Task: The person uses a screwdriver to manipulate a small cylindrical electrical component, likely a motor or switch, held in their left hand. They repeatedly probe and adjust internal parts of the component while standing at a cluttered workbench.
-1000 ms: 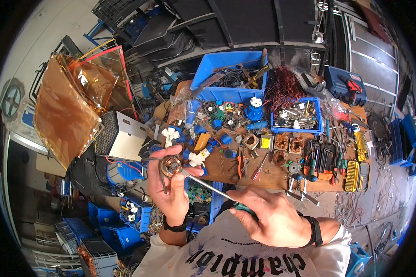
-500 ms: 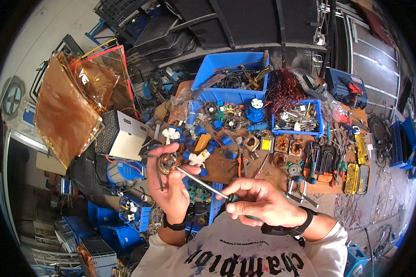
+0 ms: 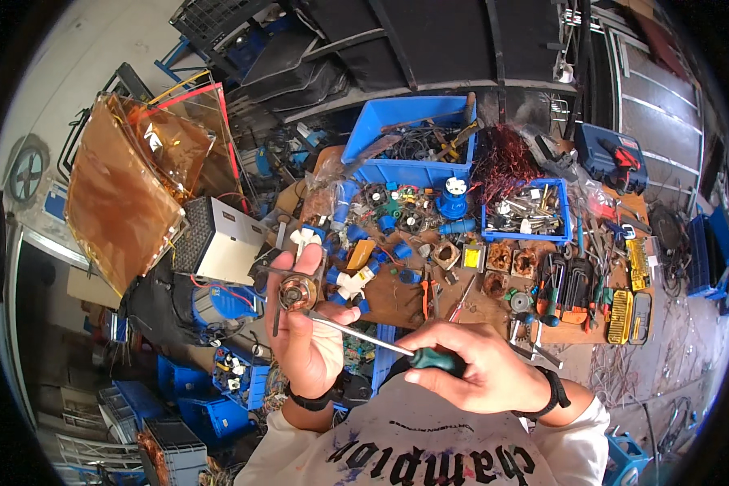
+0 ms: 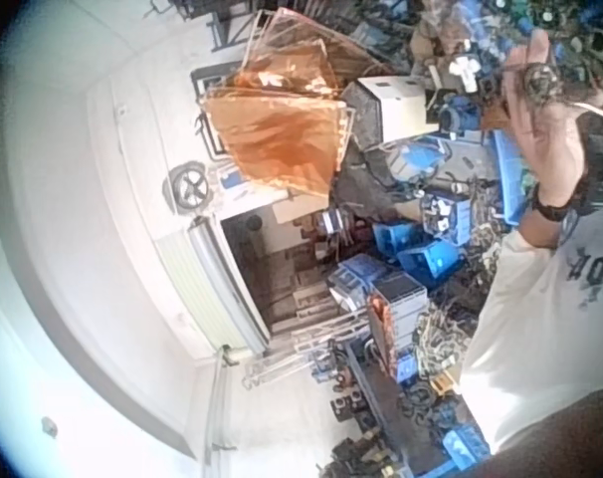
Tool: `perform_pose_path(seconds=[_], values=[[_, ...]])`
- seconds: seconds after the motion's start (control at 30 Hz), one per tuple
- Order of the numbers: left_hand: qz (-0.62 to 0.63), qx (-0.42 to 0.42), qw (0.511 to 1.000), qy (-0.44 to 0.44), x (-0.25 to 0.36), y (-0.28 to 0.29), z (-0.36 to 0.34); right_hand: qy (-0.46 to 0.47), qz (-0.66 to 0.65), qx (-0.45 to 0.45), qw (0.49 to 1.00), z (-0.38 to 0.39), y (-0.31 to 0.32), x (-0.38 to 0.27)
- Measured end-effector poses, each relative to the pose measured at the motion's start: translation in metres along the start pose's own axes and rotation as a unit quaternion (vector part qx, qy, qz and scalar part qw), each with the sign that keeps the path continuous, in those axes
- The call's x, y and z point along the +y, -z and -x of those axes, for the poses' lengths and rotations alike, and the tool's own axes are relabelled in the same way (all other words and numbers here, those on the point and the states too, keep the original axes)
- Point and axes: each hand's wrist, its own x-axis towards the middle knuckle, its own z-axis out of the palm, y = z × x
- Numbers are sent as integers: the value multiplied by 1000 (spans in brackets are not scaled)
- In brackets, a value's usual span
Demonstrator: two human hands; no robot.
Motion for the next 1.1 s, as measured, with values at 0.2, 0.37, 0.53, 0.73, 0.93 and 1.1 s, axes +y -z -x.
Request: perform_pose_path(seconds=[0.2,0.37,0.53,0.73,0.93,1.1], values=[[60,15,994,85,5,-7,-3,37,57,59,996,12,5,2],[151,-37,981,114,0,-1,-2,0,36,63,997,18,7,1],[184,-53,972,138,-3,0,0,0,62,70,996,20,9,-3],[163,-51,974,149,-4,-5,1,-14,116,106,988,23,8,-10],[52,-24,987,153,-12,-14,4,11,124,150,981,8,5,-16],[-3,-9,992,125,-17,-23,11,151,162,177,959,-19,0,-13]])
